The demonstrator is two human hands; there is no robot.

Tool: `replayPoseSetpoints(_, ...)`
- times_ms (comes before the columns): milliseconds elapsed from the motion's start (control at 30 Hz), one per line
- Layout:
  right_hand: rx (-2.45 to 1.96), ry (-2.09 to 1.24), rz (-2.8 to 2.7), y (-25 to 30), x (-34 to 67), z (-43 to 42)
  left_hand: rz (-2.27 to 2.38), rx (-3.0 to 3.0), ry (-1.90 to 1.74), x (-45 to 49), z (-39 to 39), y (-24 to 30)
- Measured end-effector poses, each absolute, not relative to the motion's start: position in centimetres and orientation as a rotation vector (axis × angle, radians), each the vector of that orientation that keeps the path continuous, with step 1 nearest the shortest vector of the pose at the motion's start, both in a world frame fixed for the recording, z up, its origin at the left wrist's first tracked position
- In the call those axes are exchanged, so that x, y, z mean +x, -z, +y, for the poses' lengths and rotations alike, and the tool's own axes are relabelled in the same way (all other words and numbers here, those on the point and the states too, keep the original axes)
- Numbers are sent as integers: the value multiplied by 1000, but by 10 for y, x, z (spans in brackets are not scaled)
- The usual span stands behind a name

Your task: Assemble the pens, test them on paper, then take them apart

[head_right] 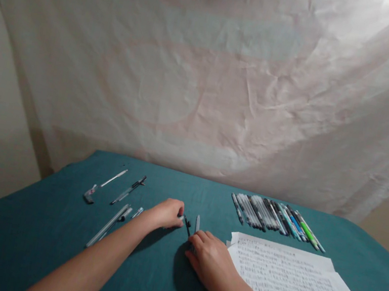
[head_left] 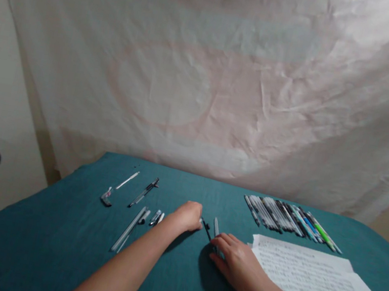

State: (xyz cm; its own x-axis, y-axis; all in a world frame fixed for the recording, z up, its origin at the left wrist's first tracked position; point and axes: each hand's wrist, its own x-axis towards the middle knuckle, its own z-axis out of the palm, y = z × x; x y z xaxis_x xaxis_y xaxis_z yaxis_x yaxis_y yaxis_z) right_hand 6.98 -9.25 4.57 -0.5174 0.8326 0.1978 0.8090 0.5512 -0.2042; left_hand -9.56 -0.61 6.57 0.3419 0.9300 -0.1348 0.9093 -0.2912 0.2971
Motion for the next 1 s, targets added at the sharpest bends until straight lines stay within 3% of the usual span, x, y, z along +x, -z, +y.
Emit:
replayPoseSetpoints(633,-1544,-309,-2083,-21,87,-83,1491,2461,-612,-71,-3,-21)
replayPoseSetpoints(1000,-1662,-295,-2013,-12,91,-73,1669,2423,-565,-59,-16,-29)
